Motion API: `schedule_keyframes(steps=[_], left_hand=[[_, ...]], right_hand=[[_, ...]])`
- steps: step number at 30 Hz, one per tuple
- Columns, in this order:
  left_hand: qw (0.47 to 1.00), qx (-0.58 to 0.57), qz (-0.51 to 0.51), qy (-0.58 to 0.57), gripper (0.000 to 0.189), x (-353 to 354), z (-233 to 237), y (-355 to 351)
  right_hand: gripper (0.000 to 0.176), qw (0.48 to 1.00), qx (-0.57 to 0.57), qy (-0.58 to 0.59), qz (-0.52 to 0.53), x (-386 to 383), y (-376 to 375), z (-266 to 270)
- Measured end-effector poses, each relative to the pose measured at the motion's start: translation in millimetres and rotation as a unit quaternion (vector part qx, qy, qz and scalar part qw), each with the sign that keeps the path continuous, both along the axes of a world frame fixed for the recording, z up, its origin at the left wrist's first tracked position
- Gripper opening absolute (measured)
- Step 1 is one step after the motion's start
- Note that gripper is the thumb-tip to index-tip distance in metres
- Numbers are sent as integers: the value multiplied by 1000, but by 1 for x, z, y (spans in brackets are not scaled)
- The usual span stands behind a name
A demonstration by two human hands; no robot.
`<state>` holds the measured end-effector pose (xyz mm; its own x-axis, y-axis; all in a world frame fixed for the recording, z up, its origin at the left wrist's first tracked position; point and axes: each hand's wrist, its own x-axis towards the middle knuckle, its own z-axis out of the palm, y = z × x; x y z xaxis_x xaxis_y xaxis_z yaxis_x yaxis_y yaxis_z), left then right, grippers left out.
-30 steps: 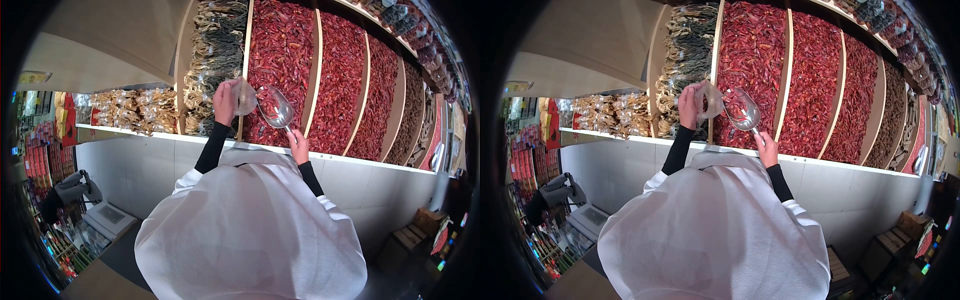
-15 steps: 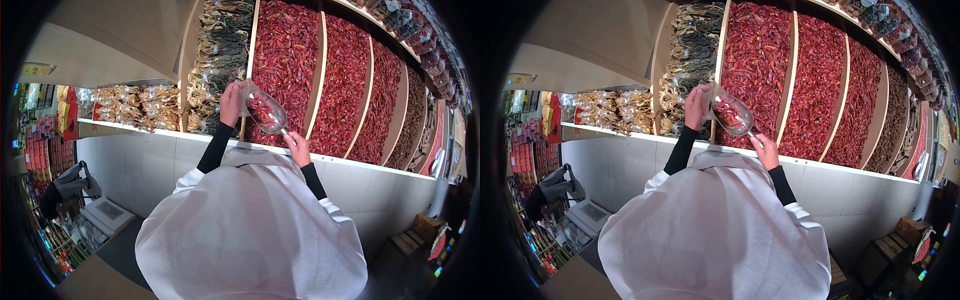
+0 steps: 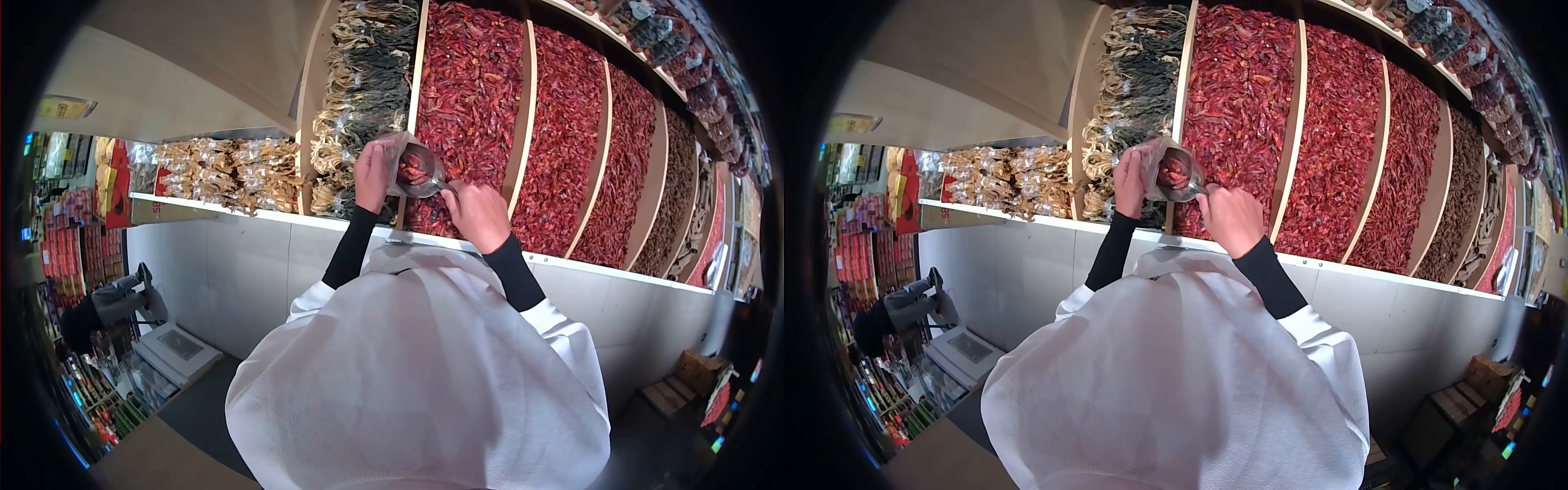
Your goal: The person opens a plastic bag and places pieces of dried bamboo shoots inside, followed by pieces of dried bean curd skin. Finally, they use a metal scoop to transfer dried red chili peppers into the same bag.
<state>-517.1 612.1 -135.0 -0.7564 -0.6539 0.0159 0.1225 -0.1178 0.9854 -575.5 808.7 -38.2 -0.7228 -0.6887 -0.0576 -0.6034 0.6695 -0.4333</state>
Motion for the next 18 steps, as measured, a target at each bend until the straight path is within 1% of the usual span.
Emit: schedule_keyframes(steps=[3, 7, 9, 11, 13, 15, 17, 18], left_hand=[[999, -20, 25, 14, 28, -1, -10, -3], [1000, 1, 20, -8, 28, 1, -5, -2], [1000, 18, 19, -3, 28, 0, -3, 0], [1000, 15, 17, 6, 28, -3, -3, 0], [1000, 12, 15, 14, 27, -5, -3, 1], [999, 35, 17, 21, 27, -7, -3, 0], [1000, 29, 9, 3, 28, -6, -7, -4], [1000, 22, 4, -13, 29, -7, -9, -6]], right_hand=[[21, 1000, 19, 22, 2, 0, 2, 12], [22, 999, 22, 30, 1, 4, 12, 28], [19, 999, -14, 37, -4, 6, 21, 28], [22, 998, -28, 46, -15, 9, 32, 20], [25, 993, -107, 24, -52, 12, 41, 14], [26, 992, -105, 12, -62, 12, 52, 7], [25, 976, -188, -30, -104, 15, 64, -6], [26, 972, -196, -51, -123, 15, 72, -15]])
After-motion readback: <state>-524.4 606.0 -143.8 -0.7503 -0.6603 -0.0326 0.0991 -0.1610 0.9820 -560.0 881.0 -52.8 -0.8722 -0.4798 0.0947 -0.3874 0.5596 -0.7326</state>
